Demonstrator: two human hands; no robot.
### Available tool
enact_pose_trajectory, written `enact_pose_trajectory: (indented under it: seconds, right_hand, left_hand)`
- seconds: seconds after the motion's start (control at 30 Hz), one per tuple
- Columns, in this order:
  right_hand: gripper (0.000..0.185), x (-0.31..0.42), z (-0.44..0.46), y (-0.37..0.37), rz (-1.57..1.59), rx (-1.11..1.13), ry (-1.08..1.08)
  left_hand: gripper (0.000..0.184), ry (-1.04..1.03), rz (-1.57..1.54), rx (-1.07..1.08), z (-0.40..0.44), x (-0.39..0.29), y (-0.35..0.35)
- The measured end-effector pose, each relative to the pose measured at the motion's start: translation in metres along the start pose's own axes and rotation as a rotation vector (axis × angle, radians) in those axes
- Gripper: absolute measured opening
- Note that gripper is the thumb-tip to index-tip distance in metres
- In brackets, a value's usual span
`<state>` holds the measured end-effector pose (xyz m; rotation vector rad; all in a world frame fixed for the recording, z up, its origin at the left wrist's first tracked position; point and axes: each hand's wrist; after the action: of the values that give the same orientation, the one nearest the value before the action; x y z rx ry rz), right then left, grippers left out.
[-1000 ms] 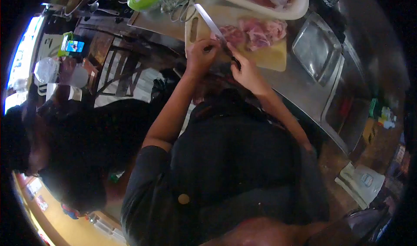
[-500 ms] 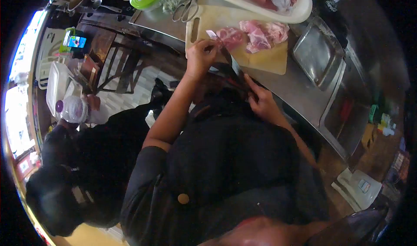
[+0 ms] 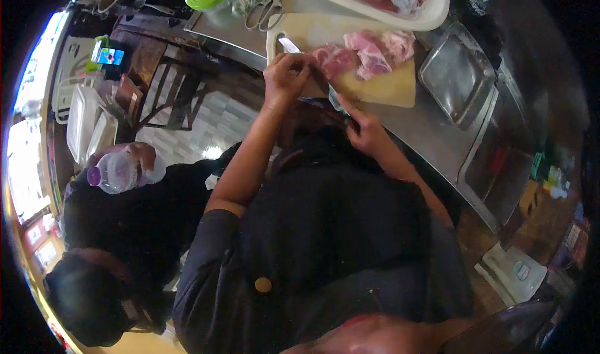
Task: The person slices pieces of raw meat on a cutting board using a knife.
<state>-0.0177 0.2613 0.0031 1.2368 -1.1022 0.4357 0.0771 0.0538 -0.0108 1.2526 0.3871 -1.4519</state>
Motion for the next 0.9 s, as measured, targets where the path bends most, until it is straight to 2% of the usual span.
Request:
enact_pose_trajectory:
  seconds: [0.2, 0.3, 0.4, 0.53, 0.63, 0.67, 0.77, 0.87, 0.9]
  right_hand:
    - [0.062, -0.009, -0.019, 0.01, 0.017, -0.116, 0.245]
    - [0.061, -0.01, -0.04, 0.017, 0.045, -0.075, 0.171]
    - [0.063, -0.031, -0.073, 0.034, -0.054, -0.023, 0.162]
    - [0.068, -0.041, -0.092, 0.062, -0.082, 0.057, 0.107]
    - [0.07, -0.026, -0.089, 0.068, -0.145, 0.044, 0.072]
    - [0.07, -0.023, -0.087, 0.064, -0.159, 0.058, 0.032]
    - [0.07, -0.028, -0.082, 0.053, -0.195, 0.099, -0.044]
    - [0.071, -0.039, -0.079, 0.045, -0.188, 0.041, 0.022]
    - [0.072, -0.041, -0.078, 0.043, -0.178, 0.007, 0.064]
  left_hand:
    - [0.014, 0.004, 0.024, -0.077, -0.006, 0.002, -0.001]
    - [0.012, 0.086, 0.044, -0.107, -0.007, 0.001, -0.002]
    - [0.016, 0.069, 0.099, -0.201, -0.006, 0.01, -0.009]
    - [0.02, 0.251, -0.254, -0.295, 0.004, 0.011, -0.002]
    - [0.03, 0.522, -0.643, -0.14, 0.0, 0.013, 0.017]
    - [0.03, 0.615, -0.657, -0.118, -0.001, 0.017, 0.021]
    - [0.032, 0.649, -0.805, -0.114, -0.003, 0.021, 0.024]
    - [0.036, 0.24, -0.151, -0.057, 0.002, 0.019, 0.018]
    - [0.039, 0.27, -0.082, -0.033, 0.001, 0.016, 0.017]
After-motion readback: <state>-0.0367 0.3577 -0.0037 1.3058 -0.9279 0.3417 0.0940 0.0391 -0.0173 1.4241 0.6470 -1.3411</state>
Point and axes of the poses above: each hand's wrist, its own z-axis towards the middle knuckle, its own y-axis out of the back of the hand, x = y × z, and after that the axes turned 8 degrees about -x, right-handed
